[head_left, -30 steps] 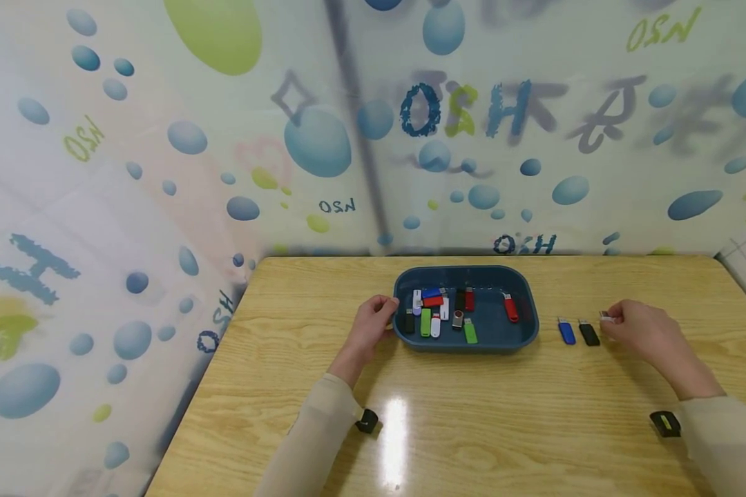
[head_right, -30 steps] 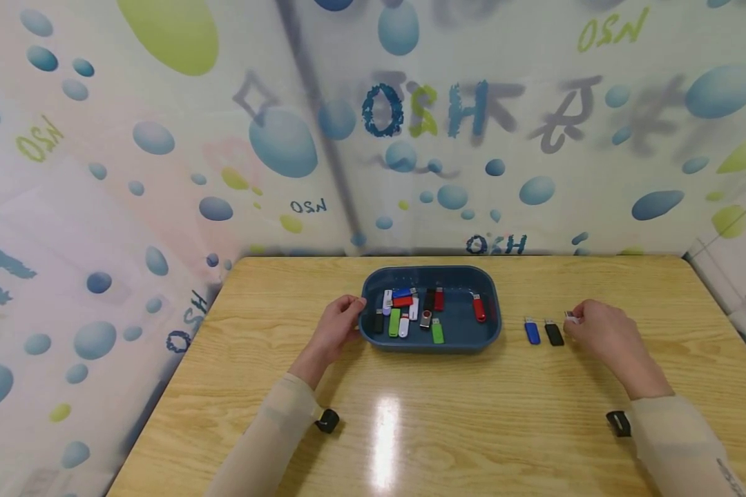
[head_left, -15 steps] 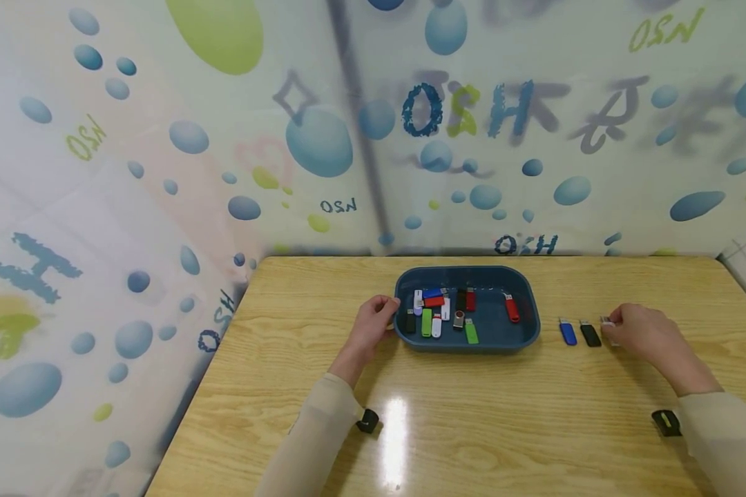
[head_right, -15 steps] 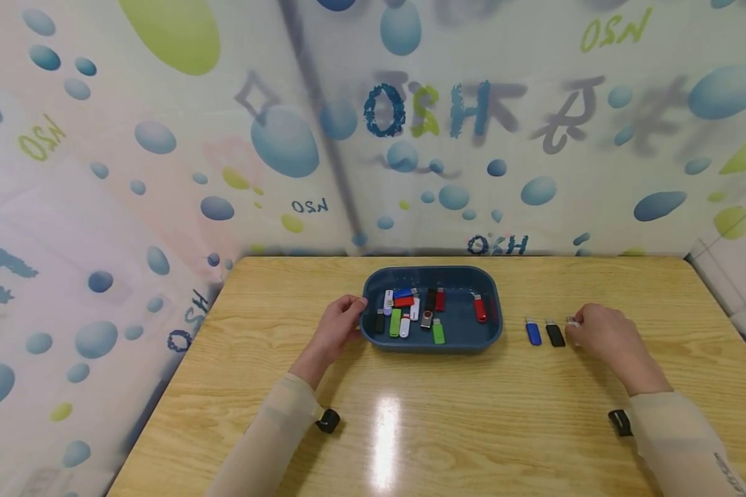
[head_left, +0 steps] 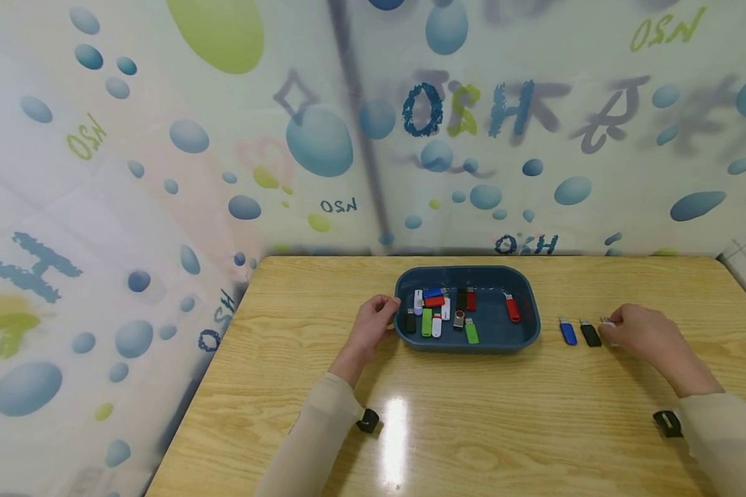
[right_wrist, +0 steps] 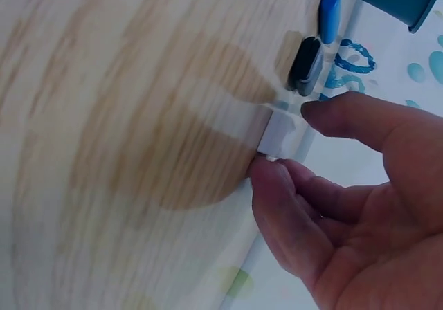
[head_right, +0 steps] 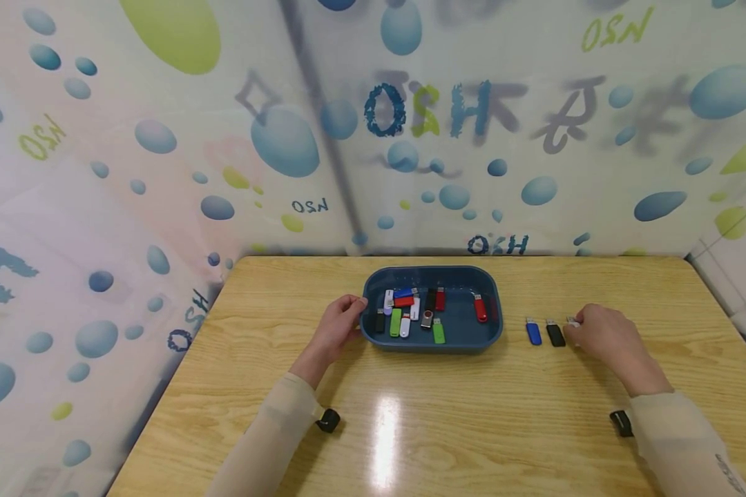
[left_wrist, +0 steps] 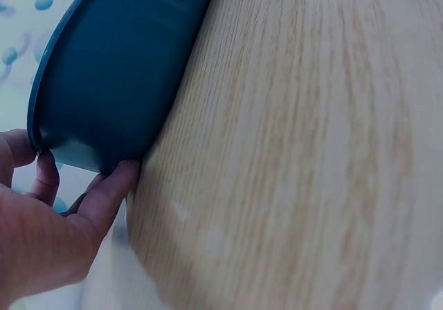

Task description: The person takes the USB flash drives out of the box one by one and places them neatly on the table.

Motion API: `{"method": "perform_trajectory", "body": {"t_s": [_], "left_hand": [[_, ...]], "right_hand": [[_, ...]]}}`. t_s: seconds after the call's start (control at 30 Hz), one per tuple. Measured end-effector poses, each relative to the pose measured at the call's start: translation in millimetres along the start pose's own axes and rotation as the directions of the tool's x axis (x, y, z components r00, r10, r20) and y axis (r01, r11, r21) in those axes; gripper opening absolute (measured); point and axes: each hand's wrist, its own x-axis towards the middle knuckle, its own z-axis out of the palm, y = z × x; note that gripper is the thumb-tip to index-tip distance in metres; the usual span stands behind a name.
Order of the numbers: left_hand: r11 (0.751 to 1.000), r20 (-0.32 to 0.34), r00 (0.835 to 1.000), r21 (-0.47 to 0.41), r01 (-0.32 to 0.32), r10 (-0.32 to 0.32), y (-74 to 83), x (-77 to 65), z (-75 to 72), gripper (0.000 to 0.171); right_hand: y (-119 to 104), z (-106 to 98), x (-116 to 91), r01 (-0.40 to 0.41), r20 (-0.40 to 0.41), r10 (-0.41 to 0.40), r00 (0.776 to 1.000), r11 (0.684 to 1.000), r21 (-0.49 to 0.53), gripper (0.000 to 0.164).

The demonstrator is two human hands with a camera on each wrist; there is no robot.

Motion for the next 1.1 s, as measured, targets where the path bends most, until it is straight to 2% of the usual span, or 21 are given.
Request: {"method": "perform_trajectory", "body": {"t_s": [0.07,0.17,0.23,0.3,0.37,0.47,0.57,0.67,0.93,1.1], "left_hand": [[1.000,0.000,1.000,-0.002,0.002,-0.002,-0.4,0.5,0.0,0.025],[1.000,0.001,1.000,-0.003,0.002,-0.002,0.1,0.3,-0.2,0.023],[1.000,0.002,1.000,0.000,0.000,0.000,1.0,-0.7,-0.2,0.024],[1.000,0.003,1.000,0.002,-0.001,0.001,1.4,-1.0,-0.4,0.025],[1.000,0.004,1.000,0.004,0.000,0.000,1.8,-1.4,-0.4,0.026],[1.000,0.002,1.000,0.008,0.004,-0.004,2.4,-1.6,-0.2,0.026],[1.000,0.001,1.000,0.010,0.008,-0.008,3.0,-2.1,0.3,0.027],[1.000,0.001,1.000,0.013,0.006,-0.006,2.4,-1.5,0.5,0.029],[1.000,-0.004,1.000,0.020,0.004,-0.004,2.1,-1.6,0.5,0.030],[1.000,-0.004,1.000,0.026,0.017,-0.017,2.2,-1.8,-0.2,0.029]], "right_hand": [[-0.7,0.5,-1.6,0.013,-0.025,-0.013,1.000,1.000,0.006,0.033],[-4.9,0.1,-4.4,0.036,-0.082,-0.034,0.996,0.999,0.018,0.046],[-11.8,-1.3,-6.5,0.056,-0.130,-0.053,0.990,0.998,0.020,0.058],[-22.9,-1.8,-8.7,0.076,-0.190,-0.071,0.979,0.997,0.019,0.059],[-35.6,-1.4,-10.9,0.104,-0.260,-0.098,0.961,0.995,0.010,0.055],[-54.1,0.0,-14.3,0.157,-0.365,-0.148,0.919,0.988,-0.004,0.048],[-68.4,1.8,-15.8,0.211,-0.429,-0.195,0.882,0.977,-0.010,0.043],[-80.4,2.9,-16.8,0.243,-0.452,-0.221,0.864,0.970,-0.008,0.041],[-107.5,8.3,-17.4,0.299,-0.448,-0.268,0.853,0.954,-0.003,0.038],[-124.8,16.9,-14.7,0.315,-0.432,-0.282,0.857,0.949,0.006,0.037]]}}
